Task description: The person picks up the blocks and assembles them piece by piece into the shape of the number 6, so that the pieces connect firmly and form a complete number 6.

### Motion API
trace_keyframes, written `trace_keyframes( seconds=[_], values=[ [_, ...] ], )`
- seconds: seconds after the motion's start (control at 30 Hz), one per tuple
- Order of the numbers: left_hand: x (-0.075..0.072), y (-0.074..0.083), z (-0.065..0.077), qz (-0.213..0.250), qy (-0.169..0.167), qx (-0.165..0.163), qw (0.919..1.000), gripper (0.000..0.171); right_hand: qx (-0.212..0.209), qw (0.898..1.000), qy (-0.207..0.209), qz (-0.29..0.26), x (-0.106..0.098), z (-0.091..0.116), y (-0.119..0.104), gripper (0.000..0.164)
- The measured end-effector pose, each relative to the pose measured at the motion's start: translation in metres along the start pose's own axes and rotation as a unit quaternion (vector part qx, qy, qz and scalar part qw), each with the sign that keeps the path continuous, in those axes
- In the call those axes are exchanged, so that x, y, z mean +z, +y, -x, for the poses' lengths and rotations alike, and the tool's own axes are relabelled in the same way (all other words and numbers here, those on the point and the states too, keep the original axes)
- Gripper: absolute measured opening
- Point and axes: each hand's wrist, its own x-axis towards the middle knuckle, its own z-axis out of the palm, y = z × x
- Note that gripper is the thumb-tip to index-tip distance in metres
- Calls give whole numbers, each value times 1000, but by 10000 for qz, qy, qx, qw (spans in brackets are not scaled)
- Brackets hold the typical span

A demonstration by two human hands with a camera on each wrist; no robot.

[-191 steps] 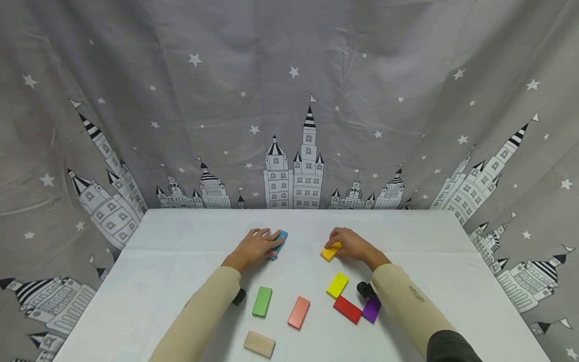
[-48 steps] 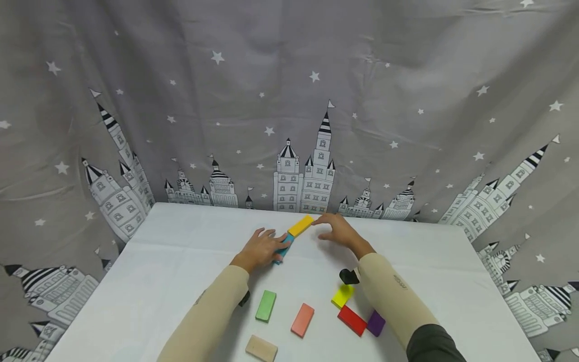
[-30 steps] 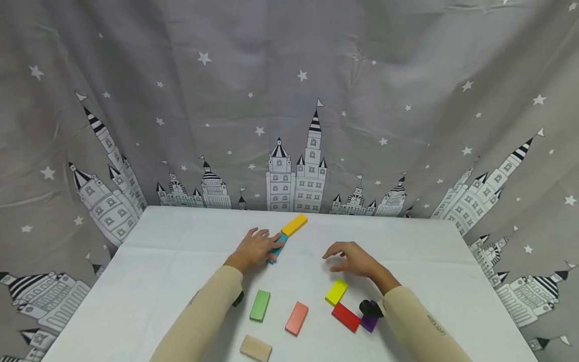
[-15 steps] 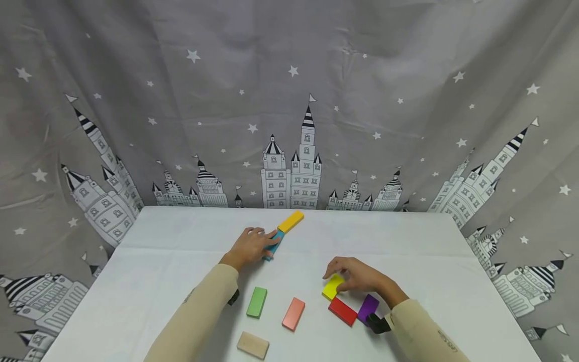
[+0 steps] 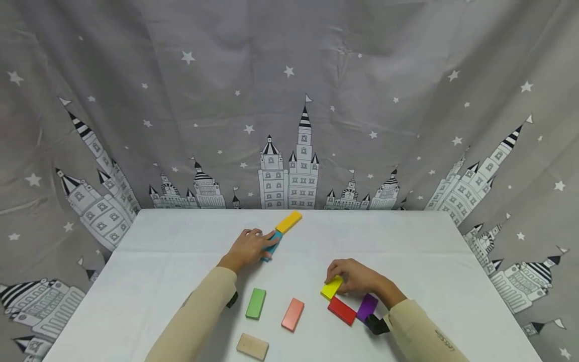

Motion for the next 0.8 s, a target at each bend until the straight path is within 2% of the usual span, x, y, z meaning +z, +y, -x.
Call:
trace_keyframes(
  seconds=[0.4,0.8],
  values=[
    [3,-3,3,-105,2,-31,9999,62,76,9996,-169,195,1,-3,-8,29],
    [-2,1,3,-106,35,39,9999,61,142,9986,-208,474,-1,-6,-10,28]
  ],
)
